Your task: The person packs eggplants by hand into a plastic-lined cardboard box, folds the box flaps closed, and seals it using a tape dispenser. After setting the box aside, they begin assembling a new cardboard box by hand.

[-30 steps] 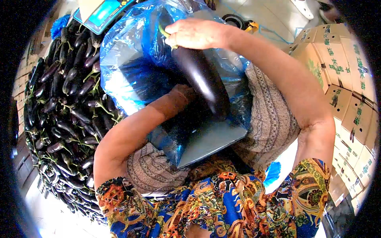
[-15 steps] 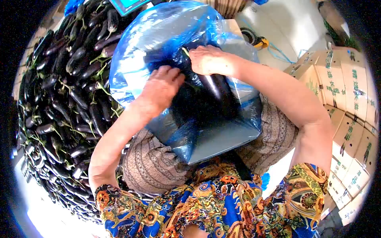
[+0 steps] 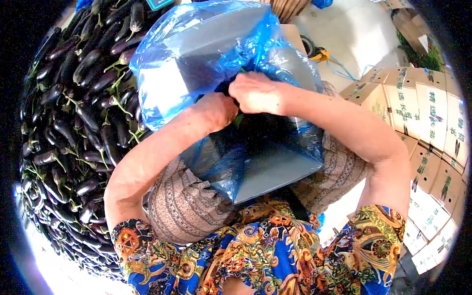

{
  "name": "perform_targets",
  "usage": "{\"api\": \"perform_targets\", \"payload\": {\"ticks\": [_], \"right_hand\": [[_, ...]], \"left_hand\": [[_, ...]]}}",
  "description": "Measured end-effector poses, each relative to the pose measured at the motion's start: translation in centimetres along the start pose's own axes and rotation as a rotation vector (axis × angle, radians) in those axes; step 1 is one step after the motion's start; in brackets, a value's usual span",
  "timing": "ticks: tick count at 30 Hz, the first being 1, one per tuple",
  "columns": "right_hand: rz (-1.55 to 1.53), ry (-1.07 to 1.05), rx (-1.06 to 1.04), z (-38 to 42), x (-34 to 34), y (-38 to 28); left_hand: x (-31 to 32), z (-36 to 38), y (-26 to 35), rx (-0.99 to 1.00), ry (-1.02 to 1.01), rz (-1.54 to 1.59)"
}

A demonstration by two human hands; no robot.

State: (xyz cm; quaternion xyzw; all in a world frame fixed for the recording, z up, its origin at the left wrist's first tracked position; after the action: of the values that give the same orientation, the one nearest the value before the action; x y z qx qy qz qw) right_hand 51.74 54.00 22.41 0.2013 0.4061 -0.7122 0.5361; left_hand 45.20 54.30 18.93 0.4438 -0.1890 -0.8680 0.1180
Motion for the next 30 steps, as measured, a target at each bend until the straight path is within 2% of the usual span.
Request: {"api": "perform_targets", "payload": {"ticks": [2,3,4,5,6,7,8,10,11,12,13,15,16,17,20,21,23,24,26,27,28,29,30], "right_hand": [[-0.086,-0.06,0.019,-1.1,3.9,0.9],[-0.153,-0.016,0.0,-1.1,3.4,0.7],[-0.148,-0.026,-0.077,-1.7,4.6,0.5],[-0.148,-0.034,-0.15,-2.7,6.7,0.8],[-0.147,-0.042,-0.224,-3.2,7.8,0.6],[-0.222,-0.063,-0.131,-3.3,8.2,-0.4],[-0.106,-0.195,-0.052,-3.4,9.0,-1.1],[0.06,-0.133,-0.291,-4.3,10.4,-2.4],[0.089,-0.095,-0.237,-4.6,11.1,-2.6],[0.207,-0.133,-0.054,-6.0,13.9,-1.4],[0.449,0.017,-0.163,-6.3,15.8,-1.5],[0.526,-0.151,-0.203,-7.2,18.1,-0.9],[0.36,-0.464,-0.126,-7.8,18.2,-0.5],[0.279,-0.315,-0.11,-5.7,12.1,-3.5],[0.361,-0.31,-0.206,-4.6,11.6,-4.1],[0.381,-0.281,-0.199,-4.5,11.5,-4.1],[0.404,-0.14,-0.07,-5.3,12.5,-3.8],[0.539,-0.106,-0.078,-5.6,14.9,-2.9],[0.811,-0.037,-0.082,-6.4,19.7,-0.9],[1.083,0.012,-0.076,-5.3,18.0,-1.8],[0.81,-0.217,-0.069,-5.5,17.3,-1.2],[0.521,-0.431,0.002,-4.9,13.1,-2.6],[0.189,-0.227,0.006,-3.9,10.0,-2.3]], "left_hand": [[-1.2,0.4,0.1,-0.057,0.0,0.077],[-1.0,0.6,-0.5,-0.117,0.018,0.169],[-1.9,1.5,-0.7,-0.176,0.036,0.261],[-3.1,2.3,-0.8,-0.165,-0.02,0.139],[-4.7,3.5,-2.1,-0.36,0.187,0.155],[-6.3,3.9,-1.2,-0.201,0.058,-0.185],[-5.8,4.3,-3.4,-0.339,0.237,0.058],[-7.1,6.3,-3.8,-0.243,0.592,-0.162],[-7.2,6.5,-4.1,-0.244,0.596,-0.186],[-7.4,6.7,-4.2,-0.243,0.597,-0.207],[-7.4,6.7,-4.3,-0.241,0.596,-0.226],[-6.5,6.3,-4.4,-0.169,0.656,-0.228],[-6.0,6.1,-4.5,-0.131,0.692,-0.232],[-5.0,6.2,-2.8,-0.061,0.722,-0.964],[-4.9,6.0,-2.2,-0.028,0.509,-1.309],[-6.8,6.9,-2.1,-0.214,0.666,-1.018],[-7.5,6.6,-2.6,-0.282,0.752,-0.866],[-7.4,6.5,-3.1,-0.318,0.789,-0.791],[-6.3,5.9,-3.5,-0.256,0.854,-0.789],[-6.5,5.9,-3.5,-0.23,0.894,-0.791],[-6.5,5.8,-3.5,-0.245,0.893,-0.854],[-6.7,5.9,-3.1,-0.255,0.888,-0.912],[-6.8,5.9,-2.6,-0.264,0.883,-0.968]]}}
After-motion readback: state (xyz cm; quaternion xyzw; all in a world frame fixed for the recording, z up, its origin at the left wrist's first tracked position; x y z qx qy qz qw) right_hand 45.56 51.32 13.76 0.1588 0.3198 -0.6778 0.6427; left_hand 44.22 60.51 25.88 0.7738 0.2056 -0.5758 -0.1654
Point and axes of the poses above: each hand's wrist, its own z-axis away from the middle knuckle, its own x-axis out of the palm, y = z × x, the point moved 7 cm from there along -z, towards the middle knuckle, and after that the axes turned 1 degree about -y, right-handed, at the moved point
